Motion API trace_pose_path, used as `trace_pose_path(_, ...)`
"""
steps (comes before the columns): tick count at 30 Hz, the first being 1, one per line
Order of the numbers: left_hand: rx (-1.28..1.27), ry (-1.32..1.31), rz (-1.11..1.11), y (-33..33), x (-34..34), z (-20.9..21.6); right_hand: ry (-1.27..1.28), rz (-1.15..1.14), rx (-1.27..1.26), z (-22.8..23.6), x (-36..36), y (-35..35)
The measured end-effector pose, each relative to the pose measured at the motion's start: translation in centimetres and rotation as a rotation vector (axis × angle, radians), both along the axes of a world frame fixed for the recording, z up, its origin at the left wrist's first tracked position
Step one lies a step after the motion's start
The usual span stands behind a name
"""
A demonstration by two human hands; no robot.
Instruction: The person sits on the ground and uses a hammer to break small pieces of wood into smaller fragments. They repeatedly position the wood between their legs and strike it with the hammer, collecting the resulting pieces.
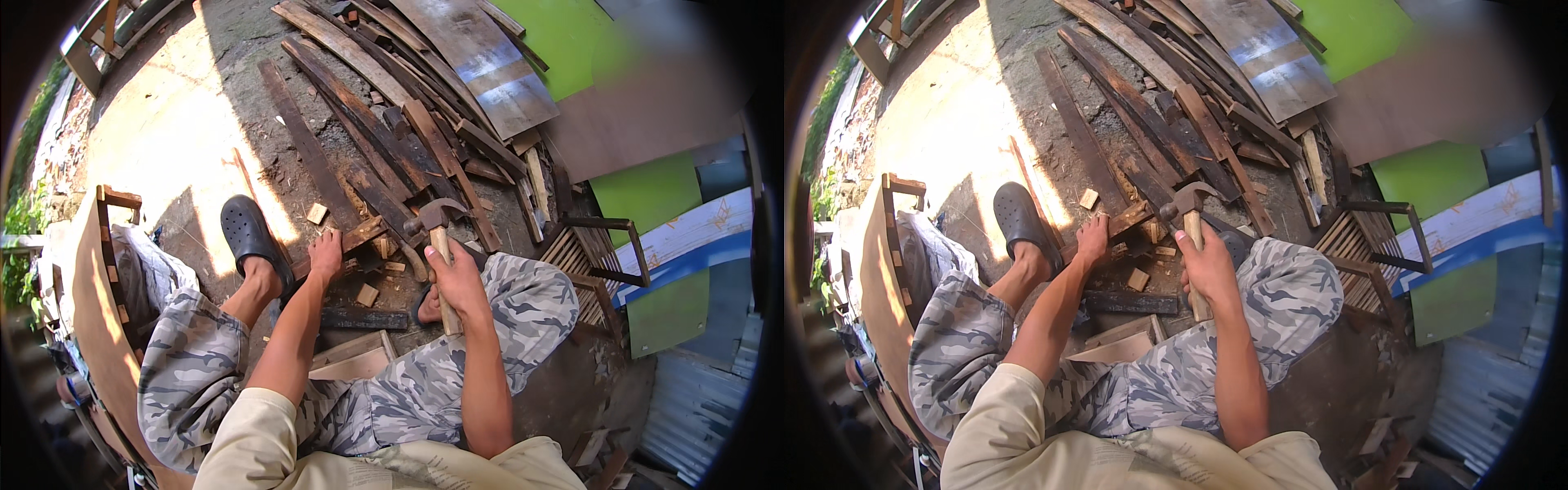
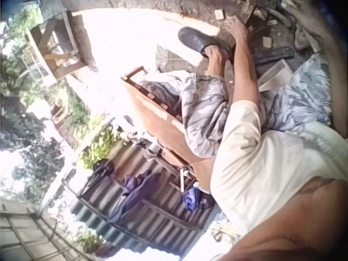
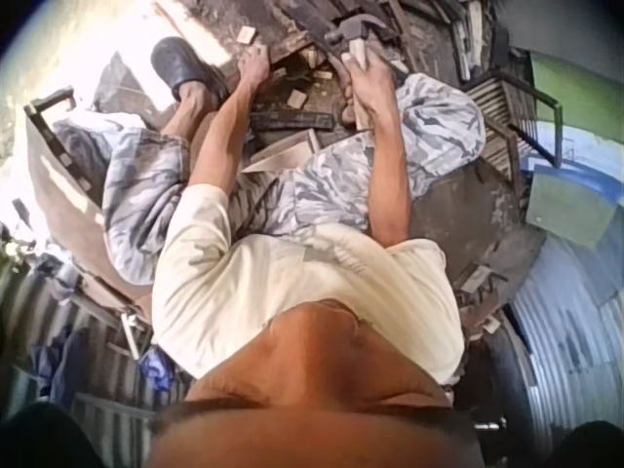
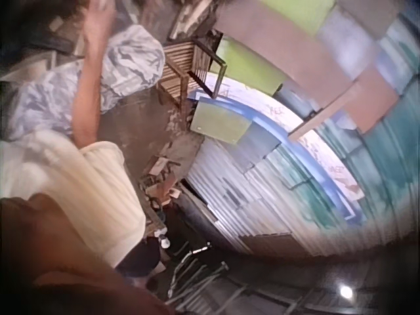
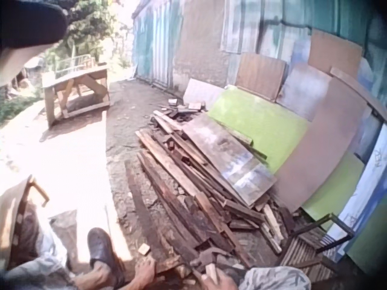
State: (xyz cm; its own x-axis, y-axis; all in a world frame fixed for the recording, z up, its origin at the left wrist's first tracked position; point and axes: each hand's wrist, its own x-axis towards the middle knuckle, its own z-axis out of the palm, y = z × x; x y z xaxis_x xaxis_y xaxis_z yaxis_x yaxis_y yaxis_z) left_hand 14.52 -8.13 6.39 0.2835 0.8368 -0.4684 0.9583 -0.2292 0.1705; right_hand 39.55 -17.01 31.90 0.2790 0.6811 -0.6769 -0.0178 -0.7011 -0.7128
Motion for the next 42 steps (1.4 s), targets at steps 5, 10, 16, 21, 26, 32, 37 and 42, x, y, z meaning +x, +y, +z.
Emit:
trace_pose_path(5,-0.024,-0.034,-0.014,1.5,0.1,-0.2,0.009,-0.042,0.048,-0.1,0.2,0.3)
trace_pose_path(10,-0.058,0.045,-0.073,2.2,0.0,0.2,-0.007,-0.025,0.084,0.4,0.1,0.5)
trace_pose_path(16,0.035,0.084,-0.165,0.1,1.5,1.4,-0.046,-0.019,0.061,0.0,0.7,0.1)
trace_pose_path(21,-0.042,0.051,-0.086,0.6,0.5,1.3,-0.070,0.015,0.007,-1.7,0.8,0.1)
trace_pose_path(26,0.032,0.031,-0.080,0.6,0.5,1.3,-0.056,0.002,-0.015,-3.4,1.0,0.7)
trace_pose_path(32,-0.058,0.051,-0.026,1.0,1.3,2.2,-0.047,0.023,-0.027,-4.6,-0.1,0.9)
trace_pose_path(37,-0.076,0.076,0.049,1.3,2.2,2.5,0.026,-0.041,-0.009,-8.1,0.5,1.3)
trace_pose_path(42,-0.019,0.045,0.053,0.8,1.8,1.7,0.104,-0.288,0.056,-10.8,1.0,3.3)
